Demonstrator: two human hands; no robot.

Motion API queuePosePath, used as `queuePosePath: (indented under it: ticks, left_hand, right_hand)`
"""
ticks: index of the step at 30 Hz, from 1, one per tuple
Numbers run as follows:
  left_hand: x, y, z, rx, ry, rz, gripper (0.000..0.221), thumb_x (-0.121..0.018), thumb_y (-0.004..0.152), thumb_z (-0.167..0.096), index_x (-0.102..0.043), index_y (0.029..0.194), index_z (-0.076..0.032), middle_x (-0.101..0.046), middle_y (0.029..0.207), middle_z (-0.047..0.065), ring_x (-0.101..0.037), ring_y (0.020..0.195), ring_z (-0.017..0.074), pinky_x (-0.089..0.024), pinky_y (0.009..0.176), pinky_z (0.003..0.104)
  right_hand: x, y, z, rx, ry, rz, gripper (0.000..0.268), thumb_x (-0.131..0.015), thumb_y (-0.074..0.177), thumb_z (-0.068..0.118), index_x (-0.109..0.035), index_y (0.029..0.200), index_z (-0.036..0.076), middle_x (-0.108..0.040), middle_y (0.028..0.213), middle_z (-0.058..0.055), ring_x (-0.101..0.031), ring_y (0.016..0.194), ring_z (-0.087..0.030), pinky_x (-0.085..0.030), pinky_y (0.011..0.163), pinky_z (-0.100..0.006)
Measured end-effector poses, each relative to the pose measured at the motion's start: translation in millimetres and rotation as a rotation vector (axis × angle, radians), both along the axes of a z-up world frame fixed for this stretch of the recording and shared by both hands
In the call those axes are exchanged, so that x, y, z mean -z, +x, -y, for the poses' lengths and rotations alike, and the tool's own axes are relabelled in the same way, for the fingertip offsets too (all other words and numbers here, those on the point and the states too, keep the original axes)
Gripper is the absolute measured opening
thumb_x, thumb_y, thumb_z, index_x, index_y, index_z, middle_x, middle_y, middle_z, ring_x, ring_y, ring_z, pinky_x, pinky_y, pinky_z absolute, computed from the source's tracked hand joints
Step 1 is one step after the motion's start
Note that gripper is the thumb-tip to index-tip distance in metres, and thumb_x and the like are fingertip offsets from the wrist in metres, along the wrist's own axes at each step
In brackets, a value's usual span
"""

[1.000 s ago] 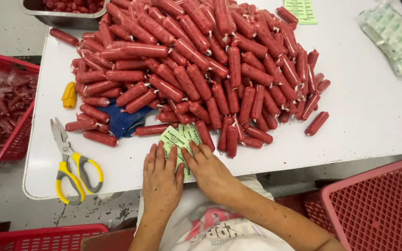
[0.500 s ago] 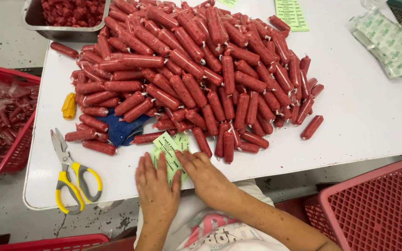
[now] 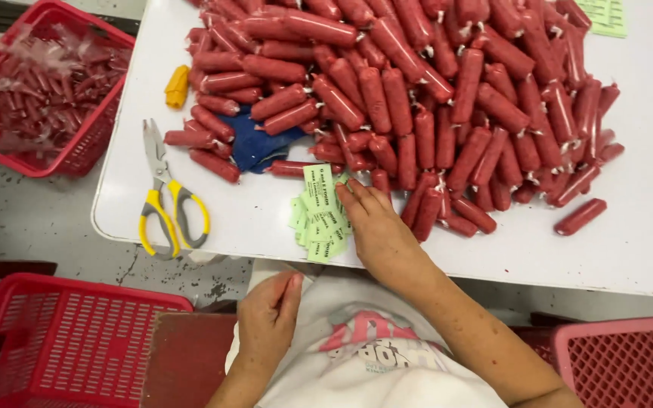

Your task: The person uses yellow-handled scissors to cut a long strip of green product labels into individual pieces. The cut labels are stacked on the table. The person then picks up another label strip and continues cutting. The workspace contains a large pile of packaged sausages and red baskets.

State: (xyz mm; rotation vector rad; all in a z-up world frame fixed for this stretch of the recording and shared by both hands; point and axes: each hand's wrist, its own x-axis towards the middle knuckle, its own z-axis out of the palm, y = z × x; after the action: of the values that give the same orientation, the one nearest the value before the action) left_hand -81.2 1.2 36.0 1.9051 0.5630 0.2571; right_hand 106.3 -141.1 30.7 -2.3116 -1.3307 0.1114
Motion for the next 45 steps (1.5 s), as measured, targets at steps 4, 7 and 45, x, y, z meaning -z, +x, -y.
queuePosePath:
  ticks: [4,7,45]
  left_hand:
    - [14,20,-15,-0.076,0.544,0.252,0.022,-0.062,0.097,-0.022,-0.068,0.112,-0.008,-0.064,0.097,0.010,-0.057,0.085,0.0272,-0.047,0.078,0.039]
    - [15,57,-22,-0.036,0.653,0.298,0.038,-0.063,0.098,-0.024,-0.063,0.129,-0.002,-0.062,0.124,0.023,-0.059,0.119,0.0412,-0.047,0.102,0.049]
    - [28,29,-8,-0.696,-1.278,0.007,0.041,-0.078,0.082,-0.010,-0.061,0.117,0.004,-0.073,0.105,0.028,-0.074,0.082,0.0413,-0.062,0.069,0.062]
  right_hand:
    - [7,-6,-4,0.041,-0.095,0.076,0.071,-0.047,0.080,-0.009,-0.040,0.150,-0.002,-0.046,0.146,-0.026,-0.042,0.133,-0.040,-0.035,0.115,-0.046]
    - [12,-7,-8,0.029,-0.111,0.194,0.064,-0.052,0.086,-0.003,-0.044,0.149,-0.001,-0.056,0.136,-0.024,-0.048,0.131,-0.036,-0.040,0.112,-0.042]
    - [1,-36,-29,-0.263,-0.006,-0.150,0.052,-0.046,0.095,-0.004,-0.050,0.146,0.003,-0.058,0.131,-0.023,-0.056,0.120,-0.035,-0.050,0.100,-0.038]
